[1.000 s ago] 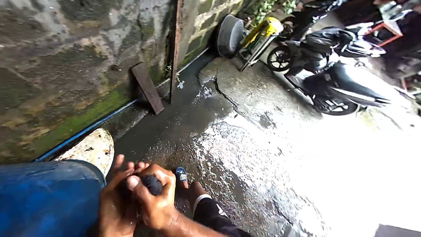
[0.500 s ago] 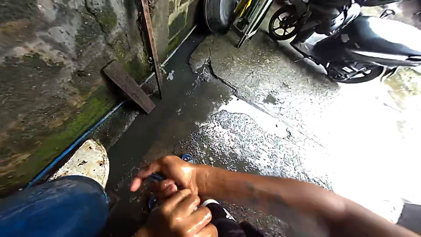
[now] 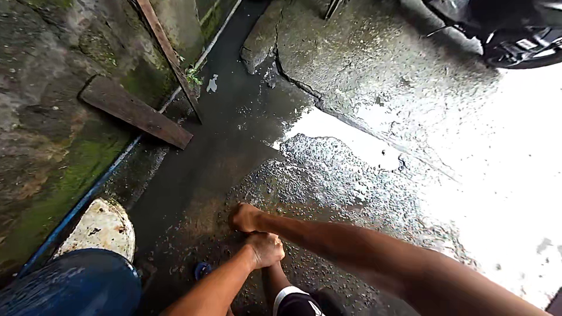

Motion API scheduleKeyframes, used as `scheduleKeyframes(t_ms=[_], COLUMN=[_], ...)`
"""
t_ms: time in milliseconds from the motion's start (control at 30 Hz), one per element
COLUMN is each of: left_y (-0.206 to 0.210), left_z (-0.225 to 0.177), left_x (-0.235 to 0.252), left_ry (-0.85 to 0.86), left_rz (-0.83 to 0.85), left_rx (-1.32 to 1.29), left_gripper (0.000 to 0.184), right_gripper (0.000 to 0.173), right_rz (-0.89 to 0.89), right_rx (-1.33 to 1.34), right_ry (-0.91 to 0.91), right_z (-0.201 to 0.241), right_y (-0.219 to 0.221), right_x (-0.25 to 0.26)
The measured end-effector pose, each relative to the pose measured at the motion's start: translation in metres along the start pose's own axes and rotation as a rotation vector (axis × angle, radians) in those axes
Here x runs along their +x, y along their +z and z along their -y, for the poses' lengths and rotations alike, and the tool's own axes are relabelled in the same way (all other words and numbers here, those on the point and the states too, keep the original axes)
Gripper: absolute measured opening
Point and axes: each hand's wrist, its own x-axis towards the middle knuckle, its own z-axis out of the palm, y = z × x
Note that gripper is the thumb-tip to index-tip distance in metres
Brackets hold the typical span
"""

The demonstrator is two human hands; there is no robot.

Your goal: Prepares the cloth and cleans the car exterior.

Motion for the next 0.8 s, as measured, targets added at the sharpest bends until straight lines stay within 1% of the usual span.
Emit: scheduleKeyframes(t_ms=[33,100,167,267,367,433,467,500,533,567,600,633,667,700,733,767,800], left_y=[0.0,-0.005,-0.009,-0.008,-0.016,-0.015,-0.014,-0.014,-0.014,-0.013,-0.008,-0.001,0.009,0.027,0.044,0.057,0.069], left_z=[0.0,-0.002,-0.007,-0.016,-0.03,-0.035,-0.037,-0.038,-0.038,-0.037,-0.035,-0.034,-0.031,-0.03,-0.031,-0.035,-0.042], left_x=[0.011,0.028,0.038,0.042,0.038,0.035,0.033,0.027,0.018,0.004,-0.014,-0.037,-0.064,-0.089,-0.115,-0.142,-0.171], left_ry=[-0.087,-0.269,-0.374,-0.526,-0.638,-0.7,-0.709,-0.674,-0.596,-0.489,-0.35,-0.22,-0.141,-0.115,-0.144,-0.21,-0.298], left_rz=[0.021,0.047,0.052,0.014,0.054,0.01,-0.018,-0.032,-0.044,-0.07,-0.13,-0.262,-0.481,-0.803,-1.134,-1.378,-1.53], left_rx=[-0.091,-0.256,-0.335,-0.499,-0.454,-0.515,-0.548,-0.541,-0.471,-0.359,-0.223,-0.129,-0.1,-0.112,-0.146,-0.243,-0.373], left_gripper=[0.034,0.043,0.048,0.048,0.052,0.058,0.059,0.056,0.05,0.041,0.031,0.024,0.02,0.019,0.017,0.016,0.021], right_gripper=[0.03,0.031,0.033,0.031,0.03,0.029,0.03,0.031,0.03,0.029,0.028,0.033,0.038,0.039,0.038,0.036,0.035], right_rz=[-0.011,-0.054,-0.086,-0.144,-0.194,-0.197,-0.184,-0.165,-0.151,-0.142,-0.09,0.001,0.082,0.12,0.128,0.115,0.088], right_rx=[-0.002,0.091,0.175,0.228,0.232,0.225,0.234,0.253,0.296,0.397,0.555,0.692,0.76,0.79,0.82,0.861,0.909], right_ry=[0.039,0.188,0.284,0.288,0.266,0.257,0.246,0.217,0.157,0.071,-0.01,-0.063,-0.105,-0.146,-0.192,-0.246,-0.292], right_z=[-0.005,-0.01,-0.014,-0.02,-0.022,-0.018,-0.015,-0.011,-0.009,-0.008,-0.002,0.007,0.019,0.031,0.043,0.053,0.064], right_y=[-0.002,-0.005,-0.009,-0.009,-0.001,0.002,0.003,0.005,0.007,0.011,0.012,0.009,0.005,0.006,0.013,0.024,0.038], right_x=[0.0,-0.005,-0.01,-0.014,-0.011,-0.007,-0.006,-0.005,-0.002,0.0,-0.007,-0.019,-0.034,-0.048,-0.06,-0.067,-0.072])
